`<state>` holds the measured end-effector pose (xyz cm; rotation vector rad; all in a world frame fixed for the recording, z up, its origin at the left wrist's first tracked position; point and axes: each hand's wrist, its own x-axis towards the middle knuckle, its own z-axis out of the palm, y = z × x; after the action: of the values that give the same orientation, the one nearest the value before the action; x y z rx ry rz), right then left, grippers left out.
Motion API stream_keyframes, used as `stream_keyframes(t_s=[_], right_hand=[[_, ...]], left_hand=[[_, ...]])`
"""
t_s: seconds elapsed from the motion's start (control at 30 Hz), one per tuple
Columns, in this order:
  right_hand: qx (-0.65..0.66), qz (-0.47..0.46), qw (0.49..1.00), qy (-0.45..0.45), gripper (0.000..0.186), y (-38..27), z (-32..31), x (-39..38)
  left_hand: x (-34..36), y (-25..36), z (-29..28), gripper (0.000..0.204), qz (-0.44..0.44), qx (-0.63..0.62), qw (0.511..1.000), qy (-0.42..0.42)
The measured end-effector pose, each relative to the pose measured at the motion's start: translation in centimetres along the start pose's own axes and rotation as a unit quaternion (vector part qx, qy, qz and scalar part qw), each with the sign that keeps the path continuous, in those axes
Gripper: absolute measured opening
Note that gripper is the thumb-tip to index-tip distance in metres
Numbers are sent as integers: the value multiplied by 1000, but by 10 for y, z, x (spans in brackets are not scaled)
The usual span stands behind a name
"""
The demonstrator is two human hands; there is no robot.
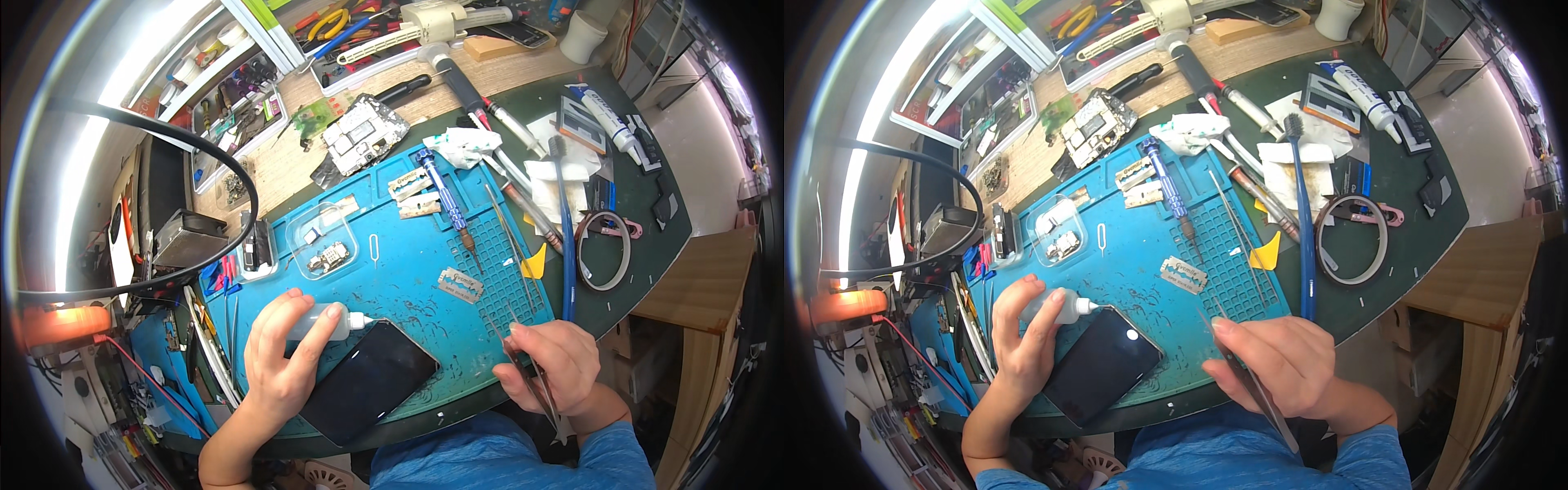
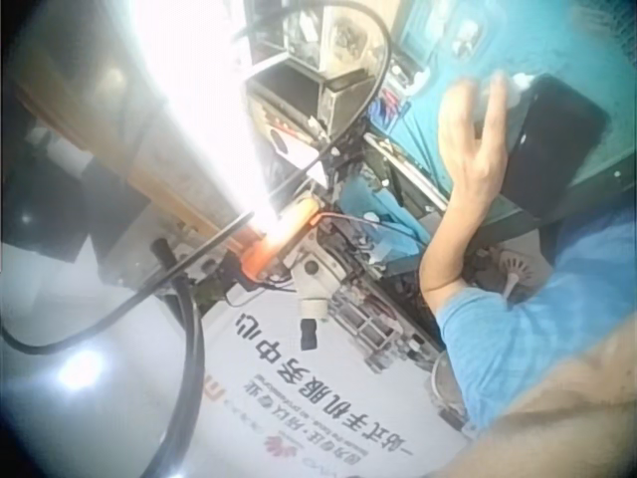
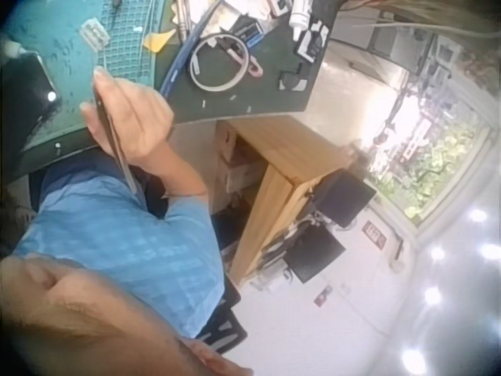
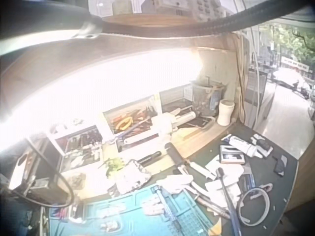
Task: The person uses a hot air gun and tweezers to work on a smartphone placed on a blue mat. They repeatedly apply liquid from a bottle to the device's edge while heating and manipulating small components.
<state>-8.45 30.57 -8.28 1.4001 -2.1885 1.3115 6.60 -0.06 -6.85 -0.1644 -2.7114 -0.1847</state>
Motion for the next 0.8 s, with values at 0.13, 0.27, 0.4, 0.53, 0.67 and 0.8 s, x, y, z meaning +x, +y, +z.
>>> stream_keyframes(t_s=[0.13,0.27,0.4,0.53,0.67,0.8], right_hand=[[-1,3,1000,0,39,0,0,-1],[-3,1,1000,1,39,0,0,0],[-2,-1,1000,-3,39,1,-1,1],[-2,-5,1000,-1,40,1,0,0],[-1,4,1000,-6,45,2,-1,-2],[13,20,1000,-9,46,1,-3,-4]], left_hand=[[-3,-3,2,58,-13,-37,999,11],[-16,-12,5,46,-55,-142,987,47],[-31,-12,-3,49,-216,-254,940,73],[-38,-10,-2,58,-306,-303,901,59],[-38,-7,-10,67,-344,-329,879,37],[-64,15,-15,64,-338,-204,914,96]])
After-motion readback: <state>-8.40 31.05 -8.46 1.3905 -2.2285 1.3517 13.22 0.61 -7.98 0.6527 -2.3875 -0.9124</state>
